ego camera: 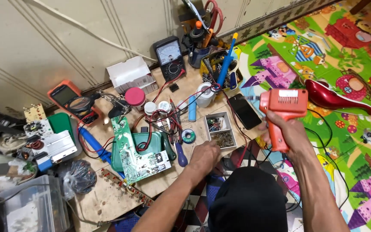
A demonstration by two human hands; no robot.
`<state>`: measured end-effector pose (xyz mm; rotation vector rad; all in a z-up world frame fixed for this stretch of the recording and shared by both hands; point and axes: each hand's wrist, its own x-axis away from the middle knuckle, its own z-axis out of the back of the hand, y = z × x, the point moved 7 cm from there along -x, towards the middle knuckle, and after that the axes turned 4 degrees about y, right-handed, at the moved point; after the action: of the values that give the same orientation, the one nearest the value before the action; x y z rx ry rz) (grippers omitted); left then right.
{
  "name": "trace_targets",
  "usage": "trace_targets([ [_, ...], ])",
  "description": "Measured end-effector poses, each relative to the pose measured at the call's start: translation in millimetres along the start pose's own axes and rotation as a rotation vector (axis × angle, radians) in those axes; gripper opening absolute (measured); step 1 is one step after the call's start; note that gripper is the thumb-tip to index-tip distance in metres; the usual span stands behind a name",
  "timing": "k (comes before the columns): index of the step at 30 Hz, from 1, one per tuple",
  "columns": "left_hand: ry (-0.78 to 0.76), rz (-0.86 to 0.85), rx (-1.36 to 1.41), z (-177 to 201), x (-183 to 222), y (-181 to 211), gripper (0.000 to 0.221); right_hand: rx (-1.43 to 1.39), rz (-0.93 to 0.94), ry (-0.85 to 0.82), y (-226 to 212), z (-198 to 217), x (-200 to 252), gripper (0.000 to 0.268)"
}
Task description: Repairing a circuit board by soldering and desoldering components using a soldering gun and desoldering pump.
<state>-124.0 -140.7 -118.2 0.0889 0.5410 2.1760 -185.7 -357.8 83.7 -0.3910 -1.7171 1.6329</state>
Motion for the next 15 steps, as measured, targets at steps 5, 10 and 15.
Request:
trace_targets([
  [5, 0.061, 0.017, -0.040, -20, -10, -4, 0.029, -0.016, -0.082, -0.003, 46, 23, 9, 0.054],
  [10, 0.114, 0.053, -0.059, -24, -13, -13, 0.032, -0.038, -0.202, -0.005, 103, 33, 16, 0.057],
  [15, 0.178, 0.081, 0.008, -17, -35, -13, 0.032, -0.092, -0.218, -0.053, 116, 25, 18, 0.049],
])
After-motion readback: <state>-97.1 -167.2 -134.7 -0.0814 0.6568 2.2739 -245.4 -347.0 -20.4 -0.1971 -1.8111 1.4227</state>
